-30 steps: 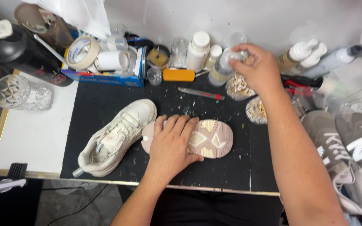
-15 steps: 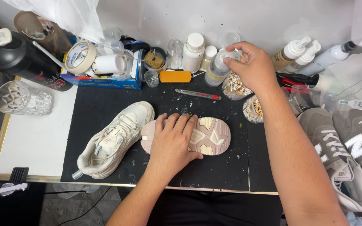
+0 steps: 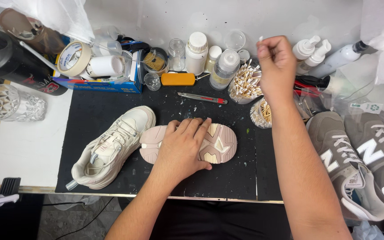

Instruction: The person cleans the sole of a white sneaker using a cotton swab. They repeatedly dip the swab into a liquid bottle and scrub the tread pattern on the bottom of the shoe, focusing on the grooves and edges.

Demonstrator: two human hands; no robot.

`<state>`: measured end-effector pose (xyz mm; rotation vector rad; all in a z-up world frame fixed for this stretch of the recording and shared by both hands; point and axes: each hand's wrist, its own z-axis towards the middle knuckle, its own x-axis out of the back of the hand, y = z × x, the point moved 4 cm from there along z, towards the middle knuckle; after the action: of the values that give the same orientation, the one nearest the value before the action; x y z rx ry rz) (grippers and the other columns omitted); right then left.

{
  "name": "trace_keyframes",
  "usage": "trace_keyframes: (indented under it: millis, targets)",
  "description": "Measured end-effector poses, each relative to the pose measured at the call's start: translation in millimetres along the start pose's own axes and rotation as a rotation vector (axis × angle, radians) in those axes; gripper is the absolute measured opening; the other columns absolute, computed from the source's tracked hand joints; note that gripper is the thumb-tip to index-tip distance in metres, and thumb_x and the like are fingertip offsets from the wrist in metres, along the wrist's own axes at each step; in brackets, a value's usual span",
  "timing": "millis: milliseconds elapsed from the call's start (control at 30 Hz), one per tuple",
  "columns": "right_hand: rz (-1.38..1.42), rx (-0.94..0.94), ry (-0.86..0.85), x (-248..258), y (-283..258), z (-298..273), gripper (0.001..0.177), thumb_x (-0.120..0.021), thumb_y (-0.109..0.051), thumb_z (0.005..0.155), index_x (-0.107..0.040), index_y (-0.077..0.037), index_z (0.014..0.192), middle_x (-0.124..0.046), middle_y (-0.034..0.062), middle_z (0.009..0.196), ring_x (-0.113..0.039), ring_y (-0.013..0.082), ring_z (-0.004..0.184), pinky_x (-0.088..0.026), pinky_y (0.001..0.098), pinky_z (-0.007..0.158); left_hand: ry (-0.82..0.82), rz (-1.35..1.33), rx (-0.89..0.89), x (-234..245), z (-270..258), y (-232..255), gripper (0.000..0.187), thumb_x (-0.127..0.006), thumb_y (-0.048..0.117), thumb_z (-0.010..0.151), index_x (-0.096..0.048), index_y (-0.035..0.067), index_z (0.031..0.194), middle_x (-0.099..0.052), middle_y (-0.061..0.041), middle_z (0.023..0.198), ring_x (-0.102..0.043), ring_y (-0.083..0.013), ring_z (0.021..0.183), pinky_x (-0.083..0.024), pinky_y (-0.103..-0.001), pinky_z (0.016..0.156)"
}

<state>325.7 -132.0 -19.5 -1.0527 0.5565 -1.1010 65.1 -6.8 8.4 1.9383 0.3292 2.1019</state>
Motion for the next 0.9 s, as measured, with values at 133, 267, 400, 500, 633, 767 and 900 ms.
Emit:
trace_keyframes:
  millis: [133, 267, 400, 500, 633, 767, 900]
  targets:
    - [0.279, -0.081, 0.035, -5.5, -3.9, 3.8, 0.009, -0.063, 0.001, 0.111, -0.055, -0.001, 0.110, -0.069, 0.0107, 0.104, -0.068, 0.0157, 0.089, -0.058, 0.0287, 0.078, 0.073, -0.070, 0.001, 2.7, -7.6, -5.6, 0.117, -0.094, 0.052, 0.045, -0.051, 0.005, 0.144, -0.059, -0.013, 0.134, -0.055, -0.0290, 0.123, -0.039, -0.046, 0.102]
    - [0.278, -0.104, 0.022, -12.1, -4.5, 2.6, 0.011, -0.063, 0.004, 0.108, -0.054, -0.001, 0.106, -0.073, 0.0155, 0.106, -0.075, 0.0205, 0.095, -0.062, 0.0317, 0.081, 0.099, -0.103, 0.041, 3.7, -15.9, -12.0, 0.116, -0.094, 0.053, 0.046, -0.052, 0.007, 0.145, -0.060, -0.011, 0.133, -0.055, -0.0286, 0.121, -0.039, -0.045, 0.101]
    - [0.254, -0.111, 0.042, -13.8, 1.9, 1.5, 0.013, -0.063, 0.005, 0.107, -0.053, -0.002, 0.103, -0.073, 0.0159, 0.104, -0.075, 0.0194, 0.091, -0.062, 0.0301, 0.077, 0.101, -0.088, 0.057, 0.6, -16.4, -14.0, 0.121, -0.094, 0.056, 0.043, -0.050, 0.007, 0.145, -0.060, -0.012, 0.132, -0.055, -0.0299, 0.121, -0.038, -0.046, 0.102]
    - [0.229, -0.114, 0.062, -11.9, 5.1, -0.5, 0.015, -0.064, 0.005, 0.107, -0.052, -0.002, 0.103, -0.072, 0.0157, 0.103, -0.075, 0.0186, 0.090, -0.061, 0.0290, 0.075, 0.118, -0.097, 0.065, -1.0, -16.5, -13.2, 0.128, -0.094, 0.058, 0.041, -0.045, 0.006, 0.147, -0.061, -0.013, 0.131, -0.056, -0.0309, 0.122, -0.038, -0.047, 0.102]
    - [0.230, -0.110, 0.062, -12.5, 3.2, -1.9, 0.015, -0.065, 0.003, 0.108, -0.052, -0.002, 0.104, -0.072, 0.0165, 0.104, -0.074, 0.0189, 0.089, -0.059, 0.0296, 0.073, 0.140, -0.144, 0.098, -0.1, -19.4, -14.5, 0.138, -0.093, 0.059, 0.038, -0.038, 0.006, 0.153, -0.063, -0.013, 0.129, -0.056, -0.0309, 0.122, -0.039, -0.047, 0.103]
    - [0.339, -0.088, 0.067, -7.8, -14.1, -20.8, 0.012, -0.061, -0.001, 0.112, -0.049, -0.003, 0.112, -0.073, 0.0189, 0.109, -0.074, 0.0229, 0.095, -0.058, 0.0329, 0.077, 0.160, -0.166, 0.089, 2.4, -21.6, -15.5, 0.135, -0.093, 0.057, 0.040, -0.041, 0.004, 0.153, -0.063, -0.013, 0.129, -0.057, -0.0306, 0.122, -0.039, -0.047, 0.104]
    - [0.453, -0.222, 0.056, -9.6, -29.8, -86.0, 0.011, -0.057, -0.003, 0.109, -0.046, -0.006, 0.110, -0.071, 0.0200, 0.105, -0.073, 0.0260, 0.089, -0.061, 0.0368, 0.072, 0.188, -0.170, 0.080, 4.7, -22.5, -14.9, 0.118, -0.094, 0.053, 0.039, -0.054, 0.008, 0.141, -0.062, -0.011, 0.132, -0.057, -0.0291, 0.122, -0.039, -0.046, 0.102]
